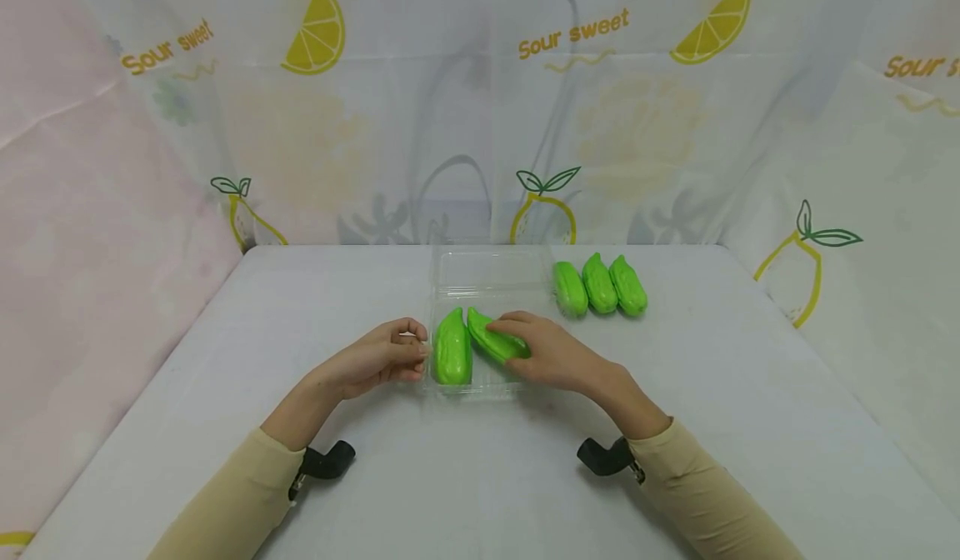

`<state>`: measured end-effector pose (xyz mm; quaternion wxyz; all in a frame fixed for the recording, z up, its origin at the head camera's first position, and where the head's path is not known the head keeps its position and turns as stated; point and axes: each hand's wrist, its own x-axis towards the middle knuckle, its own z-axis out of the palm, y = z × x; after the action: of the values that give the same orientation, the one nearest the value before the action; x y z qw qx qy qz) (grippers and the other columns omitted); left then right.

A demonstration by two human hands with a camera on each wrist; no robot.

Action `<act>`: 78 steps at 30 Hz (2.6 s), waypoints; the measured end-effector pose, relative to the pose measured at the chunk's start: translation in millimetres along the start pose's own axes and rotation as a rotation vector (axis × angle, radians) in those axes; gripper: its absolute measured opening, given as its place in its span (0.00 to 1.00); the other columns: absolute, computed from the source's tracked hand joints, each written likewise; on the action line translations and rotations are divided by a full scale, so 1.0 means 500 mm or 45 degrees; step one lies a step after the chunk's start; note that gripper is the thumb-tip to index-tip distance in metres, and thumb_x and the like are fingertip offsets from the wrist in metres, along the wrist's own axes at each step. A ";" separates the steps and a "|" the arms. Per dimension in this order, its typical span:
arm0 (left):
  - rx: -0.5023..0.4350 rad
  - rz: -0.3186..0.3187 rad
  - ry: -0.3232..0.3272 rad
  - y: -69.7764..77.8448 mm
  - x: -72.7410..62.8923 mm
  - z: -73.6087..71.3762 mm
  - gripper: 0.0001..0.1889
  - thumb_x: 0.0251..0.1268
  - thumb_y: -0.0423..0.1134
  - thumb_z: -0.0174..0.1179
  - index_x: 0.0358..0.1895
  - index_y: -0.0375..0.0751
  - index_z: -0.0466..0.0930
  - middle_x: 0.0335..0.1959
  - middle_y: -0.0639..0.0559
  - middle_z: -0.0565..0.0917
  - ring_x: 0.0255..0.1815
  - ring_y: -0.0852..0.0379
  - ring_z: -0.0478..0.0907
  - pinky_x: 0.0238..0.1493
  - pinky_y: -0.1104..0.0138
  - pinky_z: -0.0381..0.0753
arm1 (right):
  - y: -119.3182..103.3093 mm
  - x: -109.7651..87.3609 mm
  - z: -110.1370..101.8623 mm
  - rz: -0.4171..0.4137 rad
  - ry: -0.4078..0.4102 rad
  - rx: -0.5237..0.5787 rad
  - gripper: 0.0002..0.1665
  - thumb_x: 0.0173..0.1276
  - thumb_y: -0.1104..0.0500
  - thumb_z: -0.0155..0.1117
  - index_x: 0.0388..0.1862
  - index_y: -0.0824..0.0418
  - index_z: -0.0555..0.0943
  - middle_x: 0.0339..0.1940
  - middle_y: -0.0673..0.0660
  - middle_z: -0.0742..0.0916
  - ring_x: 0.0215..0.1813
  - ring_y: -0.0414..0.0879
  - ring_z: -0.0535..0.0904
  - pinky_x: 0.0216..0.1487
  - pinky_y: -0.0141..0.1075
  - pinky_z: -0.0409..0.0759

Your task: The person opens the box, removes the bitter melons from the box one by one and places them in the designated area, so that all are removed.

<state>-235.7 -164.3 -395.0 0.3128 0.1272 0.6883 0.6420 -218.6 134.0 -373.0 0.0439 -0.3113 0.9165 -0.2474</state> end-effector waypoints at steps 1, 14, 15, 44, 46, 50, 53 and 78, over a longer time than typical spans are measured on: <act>0.000 0.000 0.000 0.000 0.000 0.000 0.14 0.74 0.35 0.55 0.53 0.37 0.61 0.31 0.51 0.76 0.30 0.62 0.79 0.36 0.74 0.85 | 0.000 0.000 -0.001 -0.007 0.003 -0.003 0.33 0.65 0.62 0.63 0.70 0.55 0.73 0.70 0.57 0.76 0.71 0.53 0.72 0.70 0.49 0.74; 0.009 -0.006 -0.005 -0.002 0.001 -0.005 0.15 0.73 0.36 0.56 0.53 0.37 0.62 0.31 0.51 0.76 0.31 0.61 0.79 0.36 0.74 0.85 | 0.005 -0.004 -0.014 -0.046 0.022 -0.001 0.33 0.65 0.63 0.62 0.71 0.56 0.72 0.69 0.58 0.77 0.71 0.53 0.72 0.70 0.49 0.74; 0.006 -0.007 -0.005 -0.002 0.001 -0.005 0.14 0.73 0.36 0.56 0.53 0.37 0.62 0.31 0.51 0.76 0.31 0.61 0.79 0.36 0.74 0.85 | 0.005 -0.004 -0.016 -0.048 0.027 0.001 0.33 0.65 0.64 0.62 0.70 0.57 0.72 0.69 0.58 0.77 0.71 0.54 0.72 0.70 0.49 0.74; -0.013 0.004 -0.014 -0.002 -0.001 -0.004 0.12 0.74 0.34 0.55 0.52 0.38 0.62 0.30 0.53 0.77 0.31 0.62 0.79 0.36 0.74 0.85 | 0.027 -0.018 -0.069 -0.020 0.171 0.077 0.33 0.64 0.64 0.61 0.70 0.57 0.73 0.70 0.58 0.77 0.72 0.55 0.71 0.70 0.52 0.73; -0.015 0.004 -0.014 -0.001 -0.001 -0.004 0.12 0.74 0.34 0.55 0.52 0.38 0.62 0.30 0.52 0.77 0.31 0.62 0.79 0.36 0.74 0.85 | 0.029 -0.018 -0.072 -0.023 0.183 0.075 0.32 0.64 0.64 0.62 0.70 0.58 0.73 0.70 0.58 0.77 0.72 0.55 0.72 0.70 0.52 0.73; -0.016 0.003 -0.012 0.000 -0.001 -0.003 0.13 0.74 0.34 0.55 0.52 0.38 0.62 0.30 0.52 0.77 0.30 0.62 0.79 0.36 0.75 0.85 | 0.035 -0.019 -0.077 -0.016 0.200 0.066 0.32 0.64 0.64 0.62 0.70 0.58 0.73 0.69 0.58 0.78 0.72 0.55 0.72 0.70 0.52 0.73; -0.014 0.002 -0.013 0.001 -0.002 -0.002 0.12 0.74 0.34 0.55 0.52 0.38 0.62 0.30 0.52 0.77 0.30 0.62 0.79 0.36 0.75 0.85 | 0.039 -0.020 -0.080 0.013 0.204 0.062 0.32 0.66 0.63 0.62 0.70 0.57 0.72 0.70 0.57 0.77 0.73 0.54 0.70 0.71 0.52 0.72; -0.017 0.000 -0.016 0.004 -0.003 -0.001 0.12 0.74 0.34 0.54 0.52 0.38 0.62 0.30 0.53 0.77 0.30 0.62 0.79 0.36 0.75 0.85 | 0.066 -0.031 -0.113 0.077 0.307 0.067 0.32 0.66 0.63 0.64 0.70 0.59 0.72 0.70 0.61 0.77 0.72 0.58 0.70 0.69 0.55 0.73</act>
<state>-235.3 -165.0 -392.8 0.3178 0.1290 0.6822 0.6457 -237.7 189.8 -340.7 -0.0512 -0.2502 0.9173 -0.3054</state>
